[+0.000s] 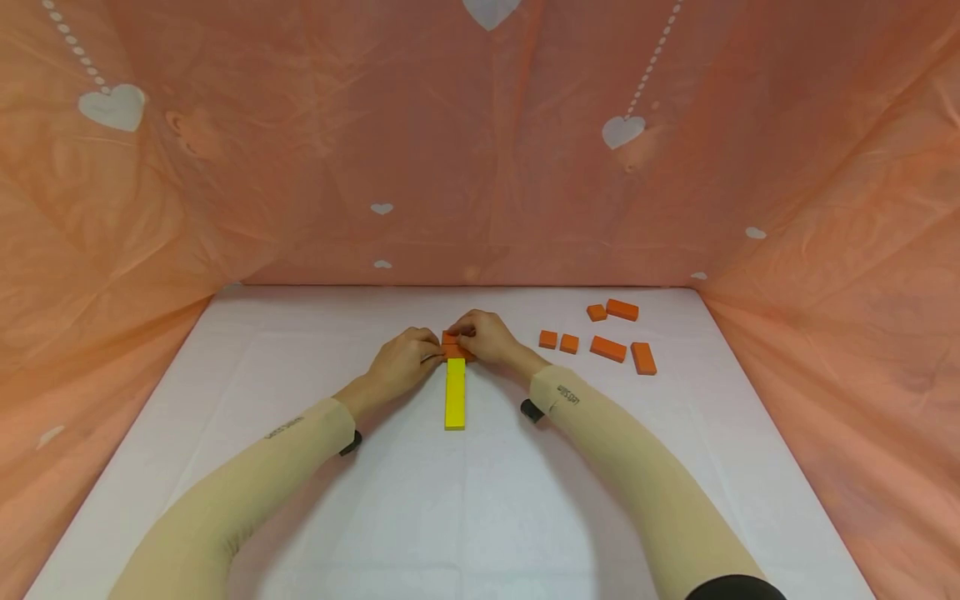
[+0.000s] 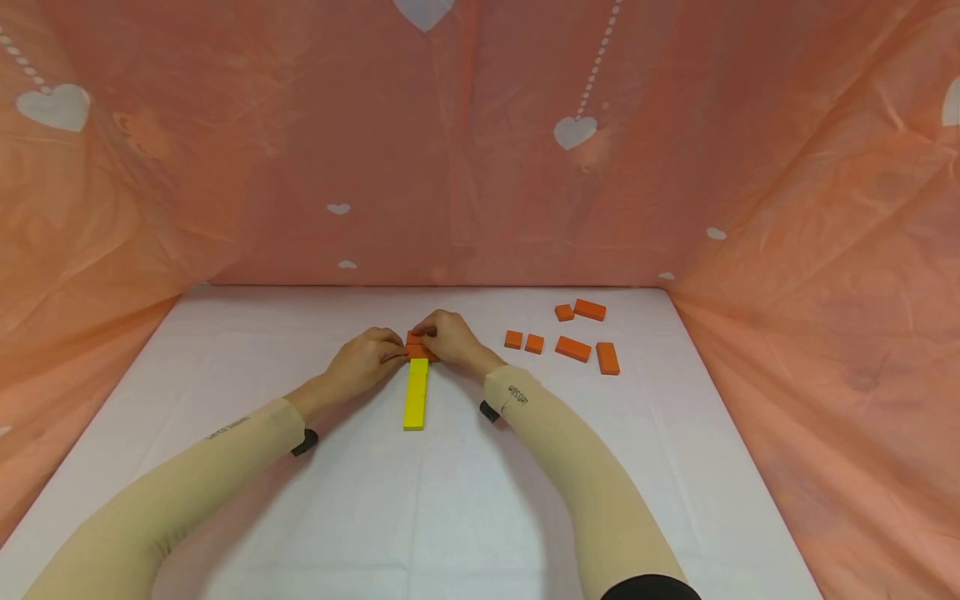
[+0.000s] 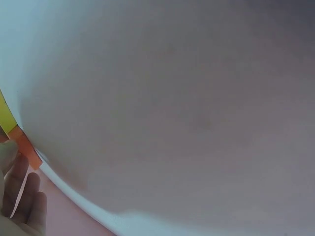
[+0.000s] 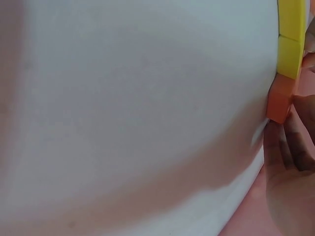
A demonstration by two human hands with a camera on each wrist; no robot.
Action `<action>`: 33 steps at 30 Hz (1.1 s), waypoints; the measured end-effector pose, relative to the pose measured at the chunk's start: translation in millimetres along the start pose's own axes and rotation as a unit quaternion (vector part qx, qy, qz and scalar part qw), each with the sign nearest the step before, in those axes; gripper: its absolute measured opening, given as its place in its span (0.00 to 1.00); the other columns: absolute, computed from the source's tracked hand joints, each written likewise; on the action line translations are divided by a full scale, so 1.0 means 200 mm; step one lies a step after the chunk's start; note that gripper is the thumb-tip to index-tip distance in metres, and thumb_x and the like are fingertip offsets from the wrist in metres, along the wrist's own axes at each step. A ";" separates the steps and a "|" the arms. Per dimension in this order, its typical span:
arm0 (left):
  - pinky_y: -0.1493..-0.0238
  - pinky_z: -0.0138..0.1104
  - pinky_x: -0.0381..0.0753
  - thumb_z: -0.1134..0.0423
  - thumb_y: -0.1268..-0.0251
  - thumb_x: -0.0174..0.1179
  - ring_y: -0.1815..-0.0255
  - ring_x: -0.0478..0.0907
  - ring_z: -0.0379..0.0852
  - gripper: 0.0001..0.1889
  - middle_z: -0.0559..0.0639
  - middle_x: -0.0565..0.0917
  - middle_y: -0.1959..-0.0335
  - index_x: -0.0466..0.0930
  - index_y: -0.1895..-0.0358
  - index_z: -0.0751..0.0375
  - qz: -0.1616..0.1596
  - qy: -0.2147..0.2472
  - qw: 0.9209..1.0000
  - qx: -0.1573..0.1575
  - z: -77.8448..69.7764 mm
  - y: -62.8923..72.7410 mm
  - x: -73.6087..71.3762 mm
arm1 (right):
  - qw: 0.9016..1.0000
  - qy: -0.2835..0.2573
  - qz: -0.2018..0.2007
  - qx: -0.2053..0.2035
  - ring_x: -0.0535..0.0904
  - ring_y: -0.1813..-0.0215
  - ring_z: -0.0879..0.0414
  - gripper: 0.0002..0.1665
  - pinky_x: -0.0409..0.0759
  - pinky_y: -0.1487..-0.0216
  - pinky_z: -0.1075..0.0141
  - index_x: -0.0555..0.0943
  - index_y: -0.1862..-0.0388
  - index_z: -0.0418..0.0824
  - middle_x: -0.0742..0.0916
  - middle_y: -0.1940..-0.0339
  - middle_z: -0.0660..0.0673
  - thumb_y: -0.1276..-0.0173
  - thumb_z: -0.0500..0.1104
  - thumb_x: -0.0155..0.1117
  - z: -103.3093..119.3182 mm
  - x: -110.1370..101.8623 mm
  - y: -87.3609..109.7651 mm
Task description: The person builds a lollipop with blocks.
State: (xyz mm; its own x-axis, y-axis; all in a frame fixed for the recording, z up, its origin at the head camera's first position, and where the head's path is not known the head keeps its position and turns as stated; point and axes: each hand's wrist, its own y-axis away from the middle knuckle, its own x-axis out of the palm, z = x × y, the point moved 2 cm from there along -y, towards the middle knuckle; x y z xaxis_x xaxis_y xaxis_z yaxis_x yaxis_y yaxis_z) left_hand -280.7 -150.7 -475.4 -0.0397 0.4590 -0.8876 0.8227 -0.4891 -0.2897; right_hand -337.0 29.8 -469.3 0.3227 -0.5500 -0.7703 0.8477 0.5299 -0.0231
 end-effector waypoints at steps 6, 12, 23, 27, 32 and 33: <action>0.46 0.46 0.86 0.66 0.29 0.68 0.51 0.83 0.54 0.07 0.55 0.87 0.56 0.91 0.58 0.67 0.000 0.002 1.000 -0.003 -0.02 0.00 -0.01 | 1.000 -0.015 -0.008 0.007 0.83 0.42 0.46 0.17 0.83 0.40 0.59 0.86 0.40 0.36 0.85 0.42 0.38 0.24 0.35 0.63 0.00 -0.02 0.01; 0.46 0.45 0.86 0.65 0.29 0.68 0.52 0.83 0.54 0.07 0.54 0.88 0.57 0.92 0.57 0.66 0.000 -0.003 1.000 0.001 -0.02 -0.01 -0.02 | 0.997 -0.065 -0.027 0.017 0.84 0.41 0.46 0.19 0.85 0.42 0.60 0.82 0.35 0.36 0.83 0.38 0.39 0.22 0.38 0.62 0.01 -0.07 0.07; 0.45 0.44 0.86 0.65 0.29 0.68 0.51 0.83 0.53 0.08 0.55 0.88 0.55 0.92 0.54 0.65 0.013 0.007 1.000 -0.012 -0.01 0.01 0.00 | 0.987 -0.101 -0.123 -0.027 0.84 0.42 0.42 0.19 0.85 0.40 0.56 0.83 0.38 0.31 0.84 0.40 0.36 0.26 0.33 0.65 -0.10 -0.35 0.30; 0.45 0.45 0.86 0.66 0.29 0.68 0.51 0.82 0.54 0.07 0.54 0.87 0.55 0.92 0.55 0.64 0.006 0.009 1.000 -0.016 -0.01 0.01 0.00 | 0.985 -0.105 -0.138 -0.003 0.83 0.40 0.40 0.19 0.84 0.39 0.52 0.83 0.38 0.29 0.83 0.39 0.35 0.26 0.32 0.64 -0.21 -0.47 0.44; 0.45 0.45 0.86 0.66 0.29 0.68 0.51 0.82 0.54 0.07 0.55 0.87 0.54 0.92 0.55 0.65 0.000 0.005 1.000 -0.014 -0.01 0.01 0.00 | 0.984 -0.080 -0.152 0.036 0.83 0.40 0.38 0.20 0.83 0.38 0.50 0.82 0.37 0.28 0.83 0.38 0.33 0.27 0.31 0.64 -0.35 -0.56 0.58; 0.45 0.45 0.86 0.66 0.29 0.68 0.51 0.82 0.54 0.07 0.55 0.87 0.54 0.92 0.55 0.65 0.000 0.004 1.000 -0.012 -0.01 0.01 0.00 | 0.985 -0.071 -0.153 0.044 0.83 0.40 0.38 0.20 0.84 0.39 0.50 0.82 0.37 0.28 0.82 0.37 0.32 0.27 0.31 0.64 -0.38 -0.57 0.61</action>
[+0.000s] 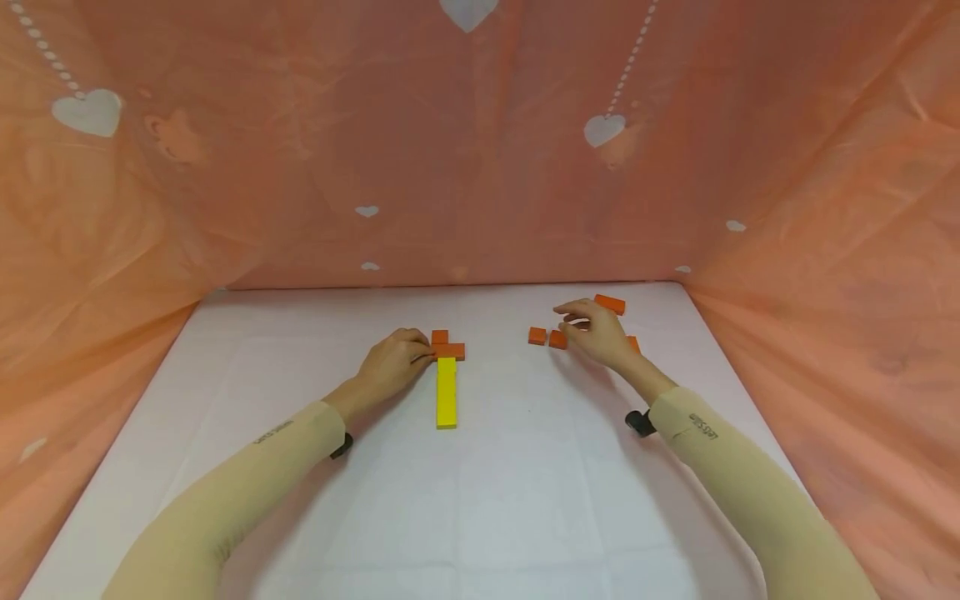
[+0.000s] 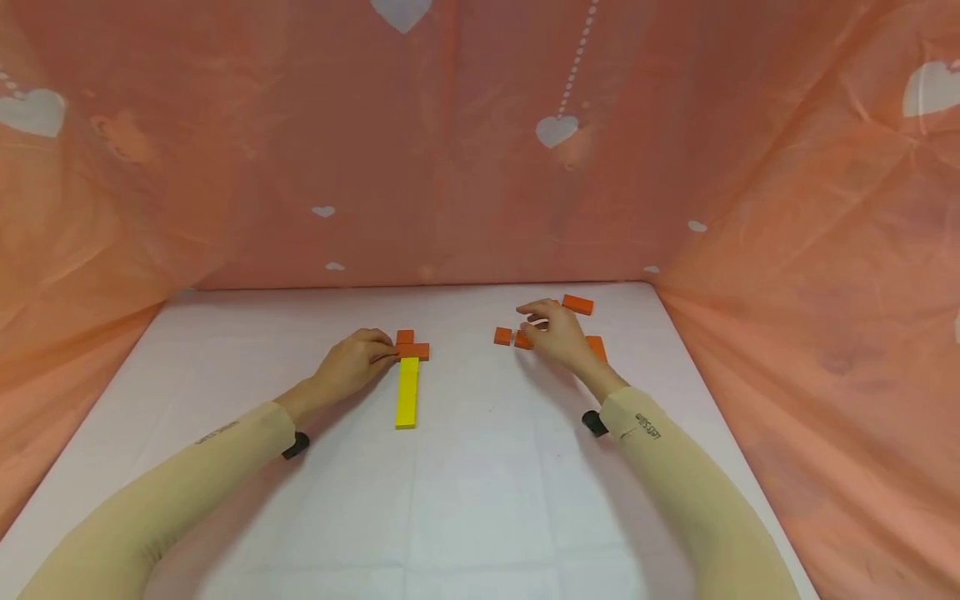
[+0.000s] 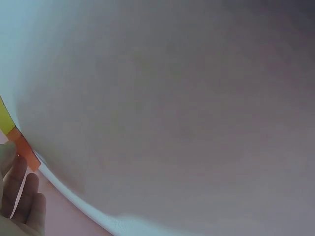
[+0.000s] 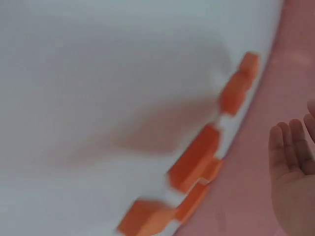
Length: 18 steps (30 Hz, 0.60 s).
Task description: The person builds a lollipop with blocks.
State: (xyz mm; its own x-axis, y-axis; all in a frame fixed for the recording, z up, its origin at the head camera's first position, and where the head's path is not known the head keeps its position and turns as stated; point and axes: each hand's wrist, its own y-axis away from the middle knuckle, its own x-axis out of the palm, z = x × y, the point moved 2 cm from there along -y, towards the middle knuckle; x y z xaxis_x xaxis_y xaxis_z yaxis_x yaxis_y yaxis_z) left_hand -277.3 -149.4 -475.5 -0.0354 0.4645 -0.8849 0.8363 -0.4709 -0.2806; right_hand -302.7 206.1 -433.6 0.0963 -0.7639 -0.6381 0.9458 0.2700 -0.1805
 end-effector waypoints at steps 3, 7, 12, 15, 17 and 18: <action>0.46 0.45 0.86 0.66 0.30 0.68 0.51 0.82 0.54 0.07 0.55 0.87 0.54 0.92 0.54 0.65 0.001 0.000 1.000 0.000 -0.01 0.00 -0.01 | 1.000 0.025 0.002 0.011 0.84 0.41 0.36 0.21 0.84 0.40 0.48 0.82 0.38 0.28 0.82 0.37 0.30 0.28 0.30 0.64 -0.08 -0.03 0.04; 0.45 0.46 0.86 0.66 0.30 0.69 0.51 0.82 0.54 0.08 0.56 0.87 0.54 0.92 0.54 0.65 0.009 0.004 1.000 -0.009 -0.01 0.00 -0.01 | 0.997 0.071 0.018 0.017 0.83 0.41 0.37 0.20 0.82 0.38 0.46 0.83 0.39 0.30 0.83 0.37 0.32 0.28 0.34 0.65 -0.15 -0.03 0.05; 0.43 0.47 0.85 0.65 0.29 0.69 0.50 0.82 0.54 0.07 0.55 0.86 0.53 0.91 0.54 0.63 0.019 0.006 1.000 -0.008 0.00 0.00 -0.01 | 0.993 0.108 0.037 0.009 0.78 0.35 0.35 0.21 0.74 0.30 0.41 0.84 0.39 0.32 0.85 0.40 0.33 0.31 0.36 0.69 -0.19 -0.01 0.05; 0.43 0.46 0.85 0.64 0.29 0.69 0.51 0.82 0.52 0.07 0.54 0.85 0.53 0.91 0.55 0.63 0.026 0.016 1.000 -0.008 0.00 -0.01 -0.01 | 0.992 0.114 0.049 0.006 0.75 0.32 0.34 0.23 0.70 0.27 0.40 0.84 0.39 0.32 0.85 0.40 0.33 0.33 0.35 0.70 -0.20 0.00 0.05; 0.43 0.45 0.85 0.64 0.30 0.69 0.51 0.81 0.51 0.06 0.52 0.84 0.52 0.90 0.55 0.62 0.032 0.027 0.999 -0.014 0.01 -0.01 0.00 | 0.991 0.117 0.058 0.006 0.74 0.31 0.33 0.24 0.68 0.26 0.39 0.83 0.38 0.32 0.85 0.40 0.33 0.33 0.36 0.71 -0.20 0.00 0.04; 0.43 0.45 0.85 0.64 0.30 0.69 0.51 0.81 0.50 0.06 0.52 0.83 0.52 0.90 0.55 0.61 0.034 0.030 0.999 -0.014 0.01 -0.01 0.00 | 0.991 0.119 0.062 0.006 0.73 0.30 0.33 0.25 0.67 0.26 0.39 0.83 0.38 0.33 0.85 0.39 0.34 0.34 0.36 0.71 -0.20 0.00 0.04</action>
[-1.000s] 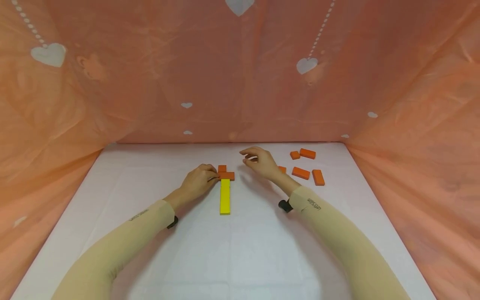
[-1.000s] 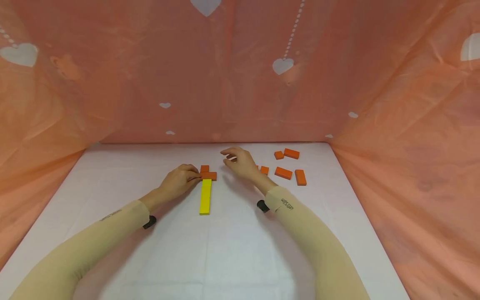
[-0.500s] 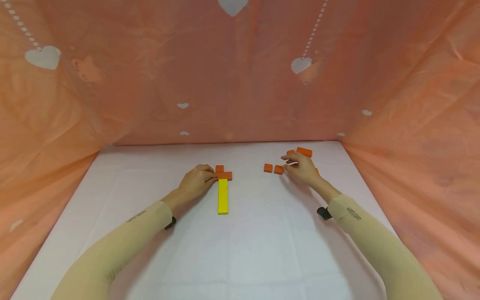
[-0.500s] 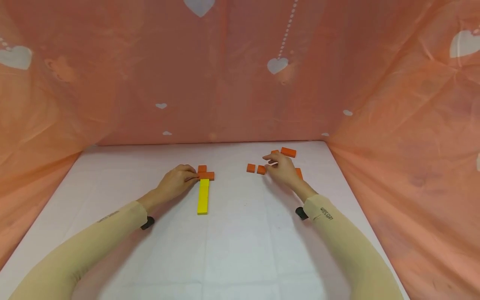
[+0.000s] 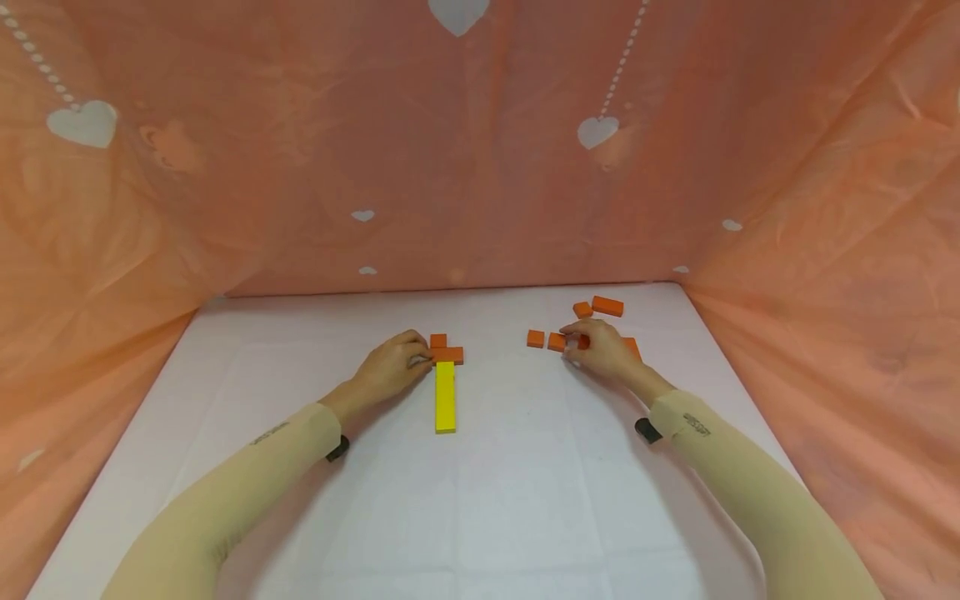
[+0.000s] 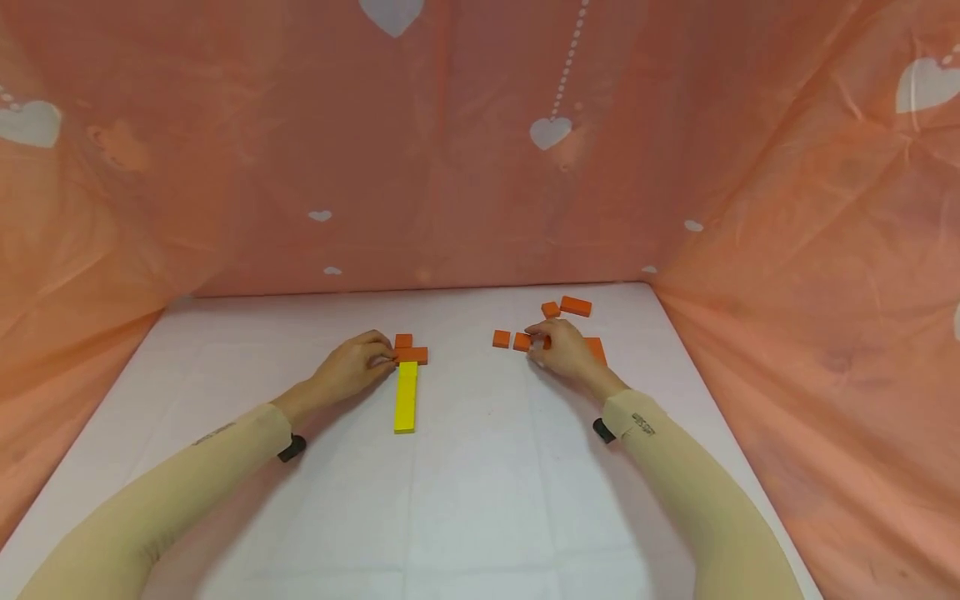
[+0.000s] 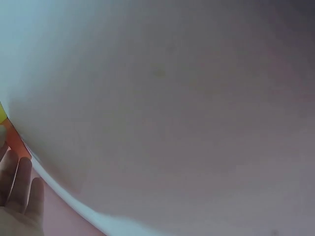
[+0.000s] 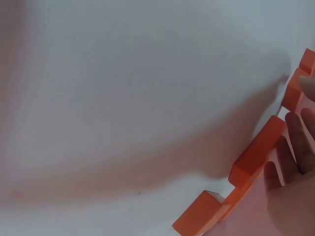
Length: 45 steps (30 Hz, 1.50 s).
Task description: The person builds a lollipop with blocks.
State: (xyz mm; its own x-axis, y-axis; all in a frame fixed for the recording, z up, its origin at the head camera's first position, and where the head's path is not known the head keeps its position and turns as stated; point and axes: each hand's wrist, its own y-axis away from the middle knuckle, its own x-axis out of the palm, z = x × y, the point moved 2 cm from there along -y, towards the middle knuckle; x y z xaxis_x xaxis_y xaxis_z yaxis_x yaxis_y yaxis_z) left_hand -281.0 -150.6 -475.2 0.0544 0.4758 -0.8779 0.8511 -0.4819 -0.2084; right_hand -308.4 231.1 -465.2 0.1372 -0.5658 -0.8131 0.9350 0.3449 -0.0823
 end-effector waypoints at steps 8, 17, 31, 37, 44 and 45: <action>0.45 0.43 0.85 0.65 0.29 0.69 0.54 0.81 0.48 0.04 0.51 0.84 0.54 0.87 0.56 0.60 0.006 0.017 1.000 0.007 0.03 -0.01 0.01 | 1.000 0.019 0.012 0.005 0.76 0.35 0.36 0.26 0.72 0.30 0.42 0.82 0.36 0.33 0.85 0.39 0.34 0.33 0.38 0.73 0.00 0.03 -0.03; 0.45 0.43 0.85 0.65 0.28 0.68 0.55 0.80 0.48 0.04 0.51 0.84 0.55 0.86 0.56 0.60 0.013 0.035 0.999 -0.007 0.05 -0.01 0.02 | 1.000 0.030 0.003 -0.002 0.76 0.52 0.44 0.23 0.75 0.49 0.53 0.84 0.39 0.33 0.87 0.50 0.37 0.32 0.37 0.72 0.02 0.05 -0.03; 0.44 0.45 0.84 0.66 0.29 0.68 0.55 0.80 0.49 0.03 0.51 0.84 0.56 0.87 0.57 0.60 0.014 0.053 0.998 -0.012 0.05 -0.01 0.01 | 0.999 -0.007 -0.013 0.031 0.76 0.46 0.42 0.23 0.77 0.43 0.51 0.84 0.38 0.34 0.85 0.41 0.34 0.30 0.38 0.71 0.02 0.04 -0.02; 0.44 0.46 0.84 0.67 0.29 0.68 0.54 0.80 0.50 0.03 0.52 0.84 0.56 0.87 0.57 0.61 0.012 0.057 0.998 -0.010 0.05 -0.01 0.01 | 0.998 -0.040 -0.043 0.028 0.74 0.30 0.36 0.22 0.77 0.34 0.44 0.84 0.37 0.36 0.82 0.32 0.32 0.29 0.37 0.69 0.07 0.00 -0.02; 0.46 0.45 0.85 0.67 0.29 0.68 0.56 0.80 0.49 0.03 0.51 0.84 0.56 0.87 0.57 0.61 0.008 0.054 0.999 -0.007 0.05 -0.01 0.02 | 0.995 -0.083 -0.048 0.006 0.76 0.31 0.41 0.24 0.72 0.28 0.43 0.83 0.35 0.37 0.85 0.38 0.39 0.29 0.41 0.71 0.18 -0.01 -0.06; 0.46 0.45 0.85 0.67 0.29 0.68 0.56 0.80 0.49 0.03 0.52 0.84 0.56 0.87 0.57 0.61 0.007 0.053 0.999 -0.007 0.05 -0.01 0.02 | 0.995 -0.087 -0.048 0.002 0.76 0.31 0.42 0.24 0.71 0.28 0.43 0.83 0.35 0.38 0.85 0.39 0.40 0.29 0.41 0.71 0.20 -0.01 -0.07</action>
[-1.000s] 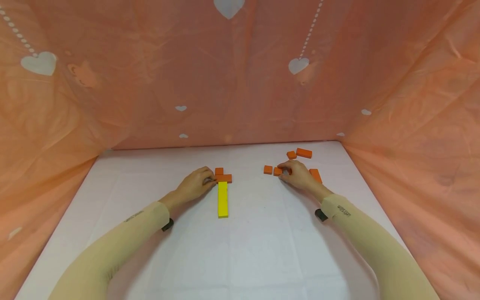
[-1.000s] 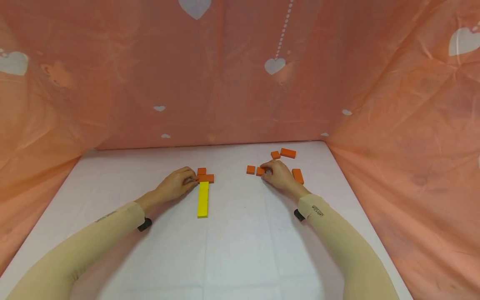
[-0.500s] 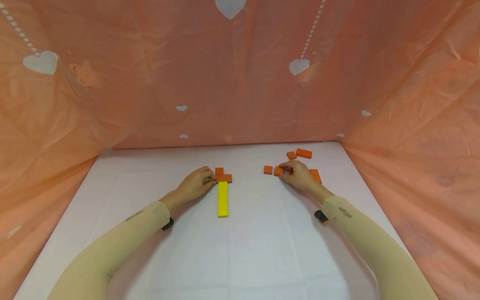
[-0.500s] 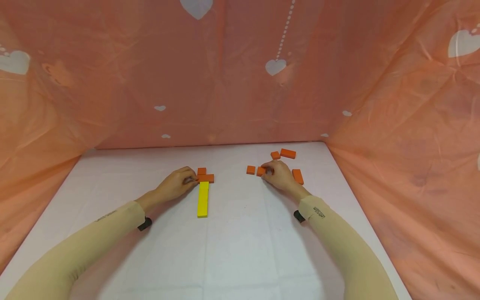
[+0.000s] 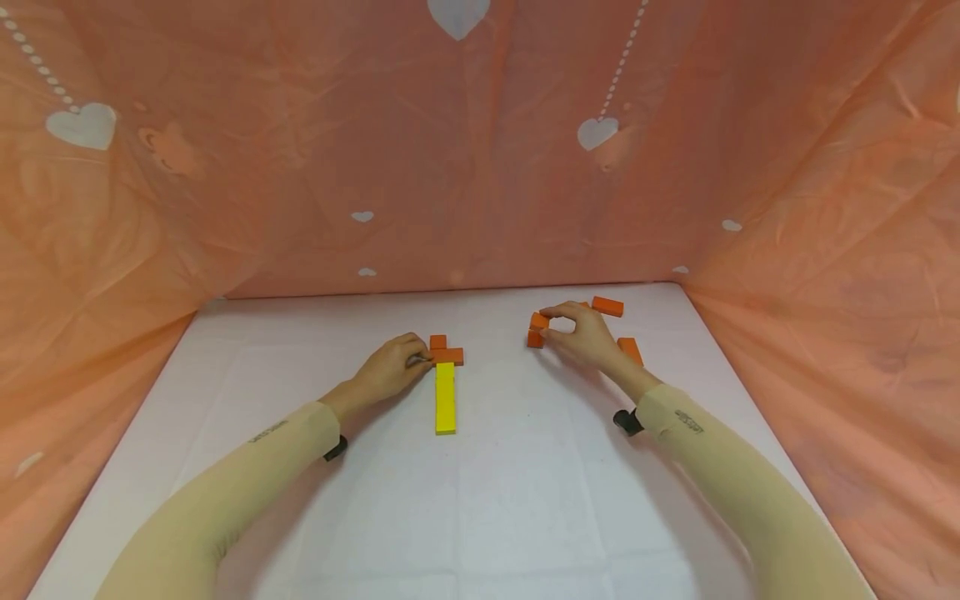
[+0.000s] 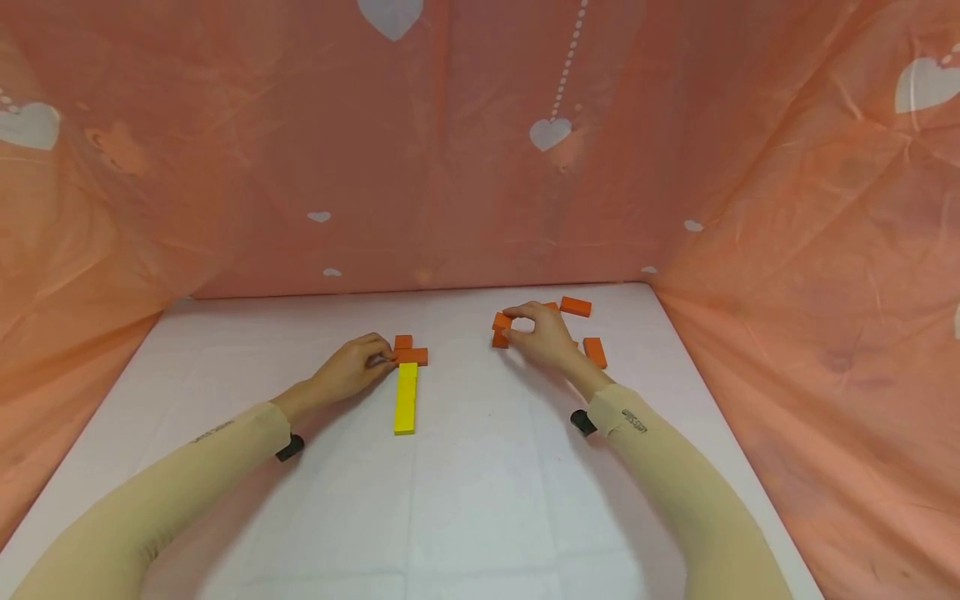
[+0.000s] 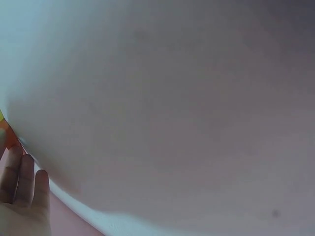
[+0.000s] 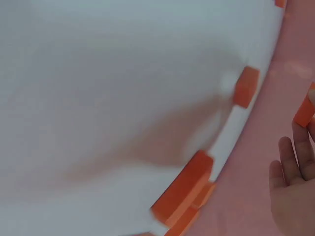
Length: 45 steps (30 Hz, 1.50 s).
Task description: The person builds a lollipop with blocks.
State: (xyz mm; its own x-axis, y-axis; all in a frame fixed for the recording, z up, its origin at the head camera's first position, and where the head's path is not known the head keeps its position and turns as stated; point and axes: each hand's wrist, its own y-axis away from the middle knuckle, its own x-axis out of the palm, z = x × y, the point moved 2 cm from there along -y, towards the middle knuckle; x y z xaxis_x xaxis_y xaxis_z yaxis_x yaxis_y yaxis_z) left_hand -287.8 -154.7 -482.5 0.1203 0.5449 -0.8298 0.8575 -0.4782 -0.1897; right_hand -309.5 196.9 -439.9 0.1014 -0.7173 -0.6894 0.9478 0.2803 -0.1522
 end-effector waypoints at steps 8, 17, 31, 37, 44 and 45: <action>0.44 0.44 0.85 0.67 0.29 0.67 0.54 0.80 0.50 0.03 0.52 0.84 0.55 0.88 0.57 0.62 0.012 0.001 1.000 -0.015 0.00 0.01 0.00 | 0.999 -0.010 0.006 -0.031 0.81 0.39 0.42 0.24 0.78 0.33 0.47 0.84 0.37 0.36 0.87 0.44 0.38 0.30 0.39 0.72 0.10 0.12 -0.09; 0.45 0.44 0.84 0.66 0.29 0.68 0.55 0.79 0.49 0.03 0.52 0.84 0.55 0.87 0.57 0.62 0.015 0.002 1.000 -0.013 0.00 0.01 -0.01 | 0.998 -0.025 0.035 -0.043 0.85 0.49 0.46 0.22 0.85 0.44 0.57 0.85 0.38 0.36 0.87 0.47 0.39 0.30 0.37 0.72 0.20 0.26 -0.20; 0.45 0.44 0.85 0.67 0.29 0.68 0.54 0.80 0.49 0.04 0.53 0.84 0.55 0.87 0.57 0.62 0.014 0.000 1.000 -0.004 -0.01 0.00 -0.02 | 0.994 -0.028 0.084 -0.068 0.87 0.48 0.47 0.19 0.86 0.45 0.61 0.88 0.42 0.38 0.88 0.44 0.40 0.32 0.32 0.70 0.27 0.44 -0.30; 0.44 0.45 0.84 0.65 0.28 0.67 0.54 0.79 0.50 0.05 0.53 0.83 0.54 0.87 0.55 0.62 0.025 -0.009 0.999 -0.018 -0.02 -0.01 -0.02 | 0.993 -0.016 0.101 -0.062 0.87 0.48 0.49 0.17 0.85 0.44 0.63 0.88 0.43 0.38 0.88 0.44 0.40 0.30 0.34 0.71 0.26 0.49 -0.31; 0.42 0.45 0.83 0.64 0.27 0.67 0.52 0.80 0.50 0.06 0.53 0.83 0.53 0.87 0.54 0.62 0.030 -0.006 0.999 -0.028 -0.02 0.00 -0.02 | 0.993 0.005 0.116 -0.037 0.85 0.48 0.51 0.16 0.85 0.46 0.64 0.88 0.43 0.39 0.88 0.44 0.41 0.28 0.38 0.71 0.26 0.54 -0.31; 0.42 0.45 0.83 0.64 0.27 0.67 0.52 0.80 0.50 0.06 0.53 0.83 0.53 0.87 0.54 0.62 0.029 -0.005 0.999 -0.026 -0.02 0.00 -0.02 | 0.992 0.011 0.117 -0.037 0.84 0.47 0.50 0.16 0.85 0.46 0.64 0.88 0.43 0.39 0.88 0.44 0.40 0.28 0.38 0.71 0.26 0.54 -0.30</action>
State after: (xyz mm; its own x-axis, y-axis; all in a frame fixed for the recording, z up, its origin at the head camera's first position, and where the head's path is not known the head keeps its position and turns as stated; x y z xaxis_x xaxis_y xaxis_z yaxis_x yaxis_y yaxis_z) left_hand -287.2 -154.2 -477.5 0.1657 0.5099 -0.8441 0.8745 -0.4716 -0.1132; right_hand -340.3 69.2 -468.7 0.3079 -0.6132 -0.7274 0.8747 0.4833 -0.0372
